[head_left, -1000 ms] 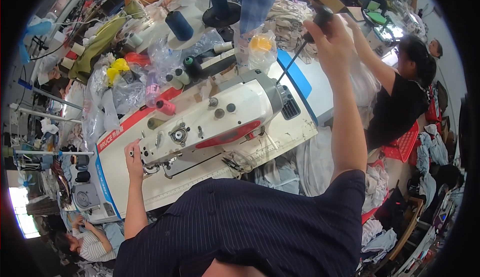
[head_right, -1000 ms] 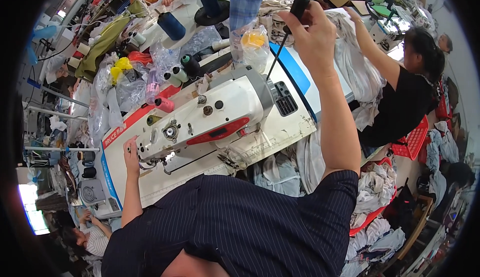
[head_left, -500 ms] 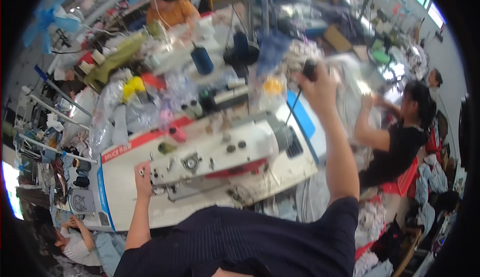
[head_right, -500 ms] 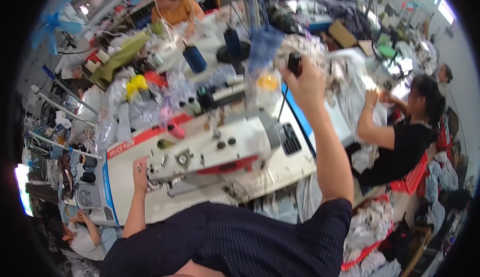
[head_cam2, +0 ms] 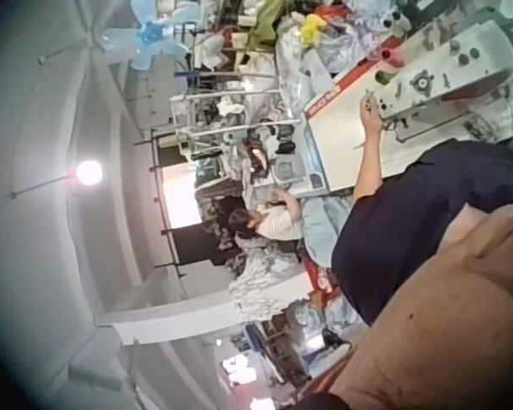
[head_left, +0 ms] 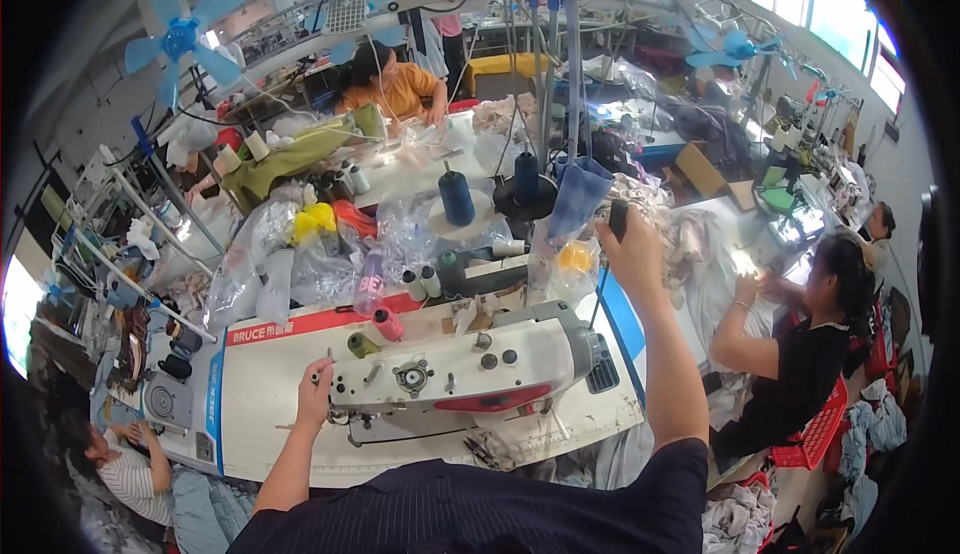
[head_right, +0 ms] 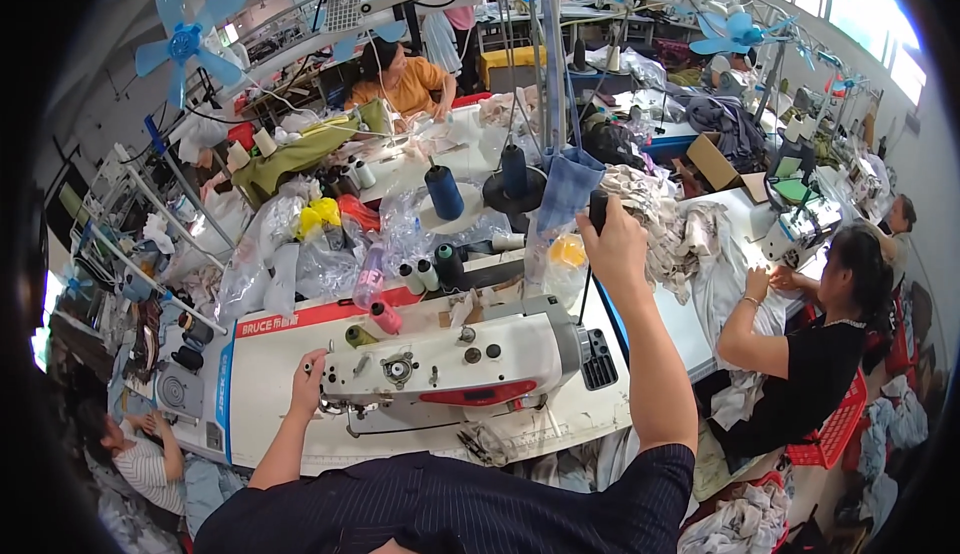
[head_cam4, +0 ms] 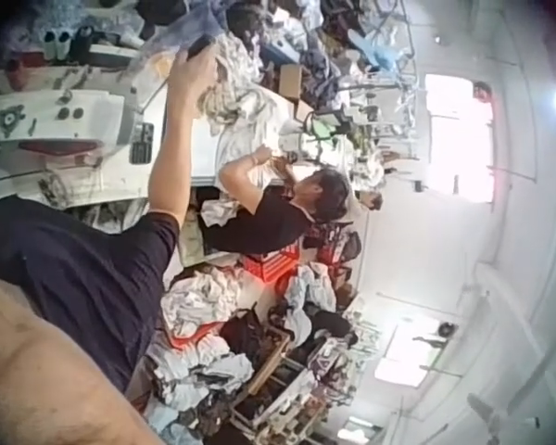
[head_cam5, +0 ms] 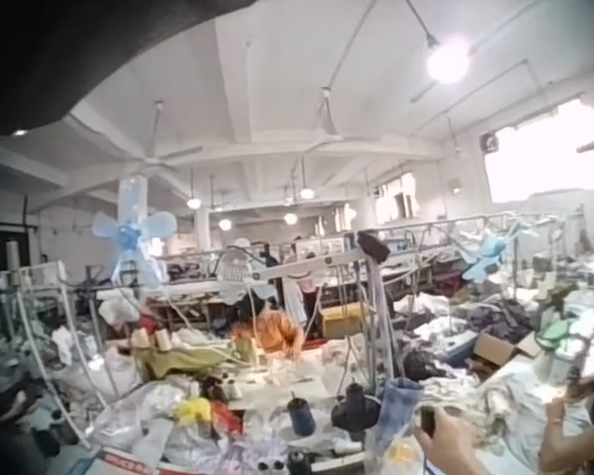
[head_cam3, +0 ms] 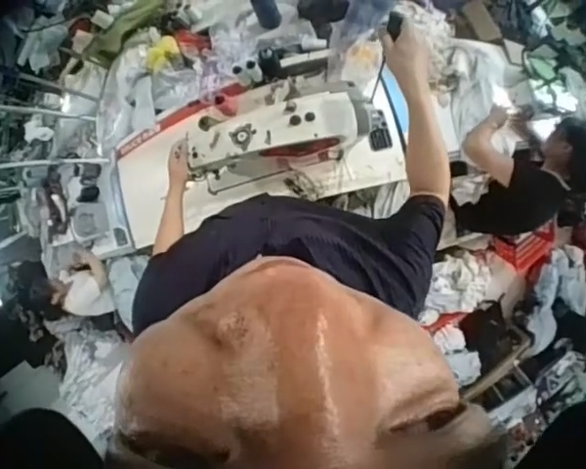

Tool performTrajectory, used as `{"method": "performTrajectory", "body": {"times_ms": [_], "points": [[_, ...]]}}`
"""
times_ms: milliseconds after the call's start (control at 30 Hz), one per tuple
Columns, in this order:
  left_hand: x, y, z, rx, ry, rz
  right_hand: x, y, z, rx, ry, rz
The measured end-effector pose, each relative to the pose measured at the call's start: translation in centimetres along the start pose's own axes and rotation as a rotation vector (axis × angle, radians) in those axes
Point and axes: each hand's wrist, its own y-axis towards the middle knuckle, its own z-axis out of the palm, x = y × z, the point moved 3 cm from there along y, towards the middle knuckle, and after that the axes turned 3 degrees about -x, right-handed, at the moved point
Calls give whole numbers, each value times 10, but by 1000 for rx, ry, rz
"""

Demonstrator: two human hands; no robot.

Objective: Using a screwdriver to adjust and repair an industrial sewing machine in a garment factory.

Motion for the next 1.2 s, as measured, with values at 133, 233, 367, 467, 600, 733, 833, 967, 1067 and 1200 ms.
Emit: {"method": "performTrajectory", "body": {"times_ms": [133, 233, 367, 467, 600, 733, 833, 967, 1067, 1200], "points": [[-1, 0, -1, 16, -22, -17, 2, -17, -15, -65, 146, 24], [-10, 0, 2, 48, -5, -44, -1, -32, -19, -34, 442, 127], [-15, 1, 0, 89, 78, -68, -1, -57, -30, -94, 445, 100], [-14, 3, 0, 74, 79, -55, -4, -69, -35, -102, 455, 112], [-5, 9, -4, 89, 115, -77, -1, -73, -35, -113, 496, 87], [-1, 10, -5, 90, 121, -89, -6, -74, -33, -110, 521, 75], [-4, 7, -8, 99, 122, -110, -7, -75, -33, -87, 519, 75], [-16, 5, -9, 139, 115, -203, -5, -81, -40, -57, 490, 72], [-15, 9, -6, 115, 181, -114, -9, -80, -39, -22, 479, 90], [24, 24, -19, 49, 261, -83, -10, -72, -37, -21, 489, 75]]}}
